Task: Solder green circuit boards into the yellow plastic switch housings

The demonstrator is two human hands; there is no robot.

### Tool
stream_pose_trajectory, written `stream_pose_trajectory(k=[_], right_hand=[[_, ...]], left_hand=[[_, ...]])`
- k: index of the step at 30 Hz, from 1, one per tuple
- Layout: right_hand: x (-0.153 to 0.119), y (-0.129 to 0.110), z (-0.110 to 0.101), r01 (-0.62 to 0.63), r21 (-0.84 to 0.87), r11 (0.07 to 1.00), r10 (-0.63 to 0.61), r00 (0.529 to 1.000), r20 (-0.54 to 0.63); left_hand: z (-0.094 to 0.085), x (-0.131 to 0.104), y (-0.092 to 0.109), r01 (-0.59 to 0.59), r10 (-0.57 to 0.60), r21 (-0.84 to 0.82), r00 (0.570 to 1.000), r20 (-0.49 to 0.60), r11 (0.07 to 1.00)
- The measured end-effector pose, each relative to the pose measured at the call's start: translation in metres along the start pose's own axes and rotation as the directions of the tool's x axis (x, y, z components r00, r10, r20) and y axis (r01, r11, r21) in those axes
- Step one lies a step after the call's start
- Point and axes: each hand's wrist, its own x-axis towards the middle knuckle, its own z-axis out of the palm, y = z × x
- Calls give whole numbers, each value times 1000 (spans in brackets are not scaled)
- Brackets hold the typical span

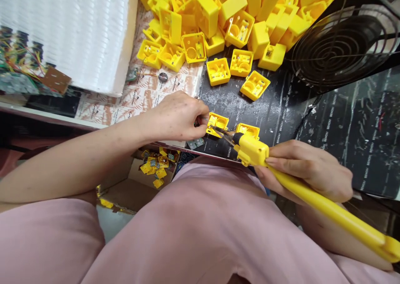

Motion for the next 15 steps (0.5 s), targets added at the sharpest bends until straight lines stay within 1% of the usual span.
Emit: stream_pose_trajectory(k=[2, 3, 5, 6, 8, 12, 15], right_hand=[[2, -1, -1, 66, -7, 998, -66, 997, 36], [3, -2, -2, 105, -5, 994, -105, 994, 32], [5, -4, -5, 137, 19, 990, -136, 990, -22], [5, -5, -6, 138, 27, 990, -136, 989, -62], [6, -6, -9, 129, 21, 991, -126, 988, -94], [7, -5, -9, 165, 22, 986, -163, 983, -82], [4, -6, -8, 98, 32, 995, -92, 986, -140]], left_hand=[[0, 1, 0, 2, -2, -2, 1000, 10, 1000], [0, 1, 0, 2, -2, -1, 1000, 15, 1000], [0, 1, 0, -1, 1, -3, 1000, 13, 1000], [-1, 1, 0, -4, 4, -4, 1000, 6, 1000], [-1, 1, 0, -12, 12, 0, 1000, -7, 1000], [-3, -1, 2, 6, -6, 39, 1000, 4, 999], [-5, -1, 5, 39, -40, 52, 999, 19, 998]])
